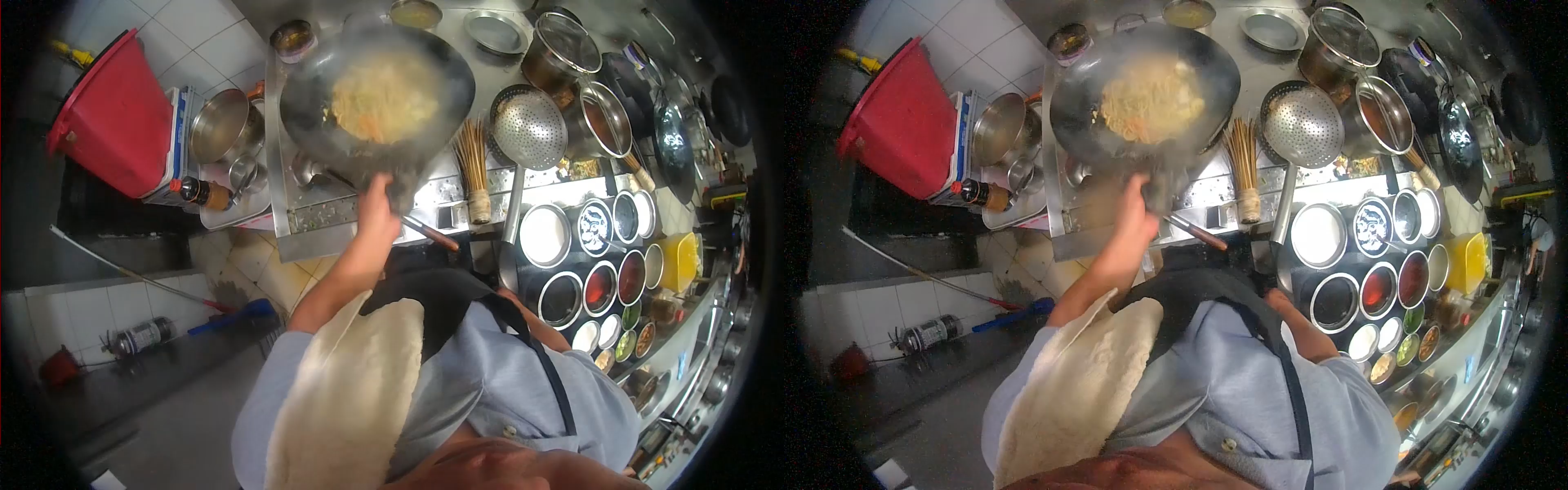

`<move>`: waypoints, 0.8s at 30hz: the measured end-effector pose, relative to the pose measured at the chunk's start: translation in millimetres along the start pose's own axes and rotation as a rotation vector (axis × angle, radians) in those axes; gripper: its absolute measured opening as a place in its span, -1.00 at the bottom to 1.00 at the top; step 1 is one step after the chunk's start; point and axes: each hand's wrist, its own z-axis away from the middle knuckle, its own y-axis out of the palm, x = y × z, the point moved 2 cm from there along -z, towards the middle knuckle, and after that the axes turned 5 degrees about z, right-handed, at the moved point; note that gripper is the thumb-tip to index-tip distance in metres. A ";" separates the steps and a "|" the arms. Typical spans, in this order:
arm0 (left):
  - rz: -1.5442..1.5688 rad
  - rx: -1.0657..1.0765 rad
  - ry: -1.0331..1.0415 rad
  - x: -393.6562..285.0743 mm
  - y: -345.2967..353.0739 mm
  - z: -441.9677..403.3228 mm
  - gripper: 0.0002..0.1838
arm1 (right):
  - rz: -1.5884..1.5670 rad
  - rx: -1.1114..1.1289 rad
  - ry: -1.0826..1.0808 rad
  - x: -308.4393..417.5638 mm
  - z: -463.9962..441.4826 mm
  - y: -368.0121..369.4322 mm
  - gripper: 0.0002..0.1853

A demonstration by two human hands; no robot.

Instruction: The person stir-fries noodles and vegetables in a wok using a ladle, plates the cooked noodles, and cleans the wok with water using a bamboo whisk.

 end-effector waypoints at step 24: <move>-0.034 0.040 0.057 -16.4 36.6 -67.1 -0.63 | -0.043 -0.005 0.025 0.8 10.9 -7.8 -0.56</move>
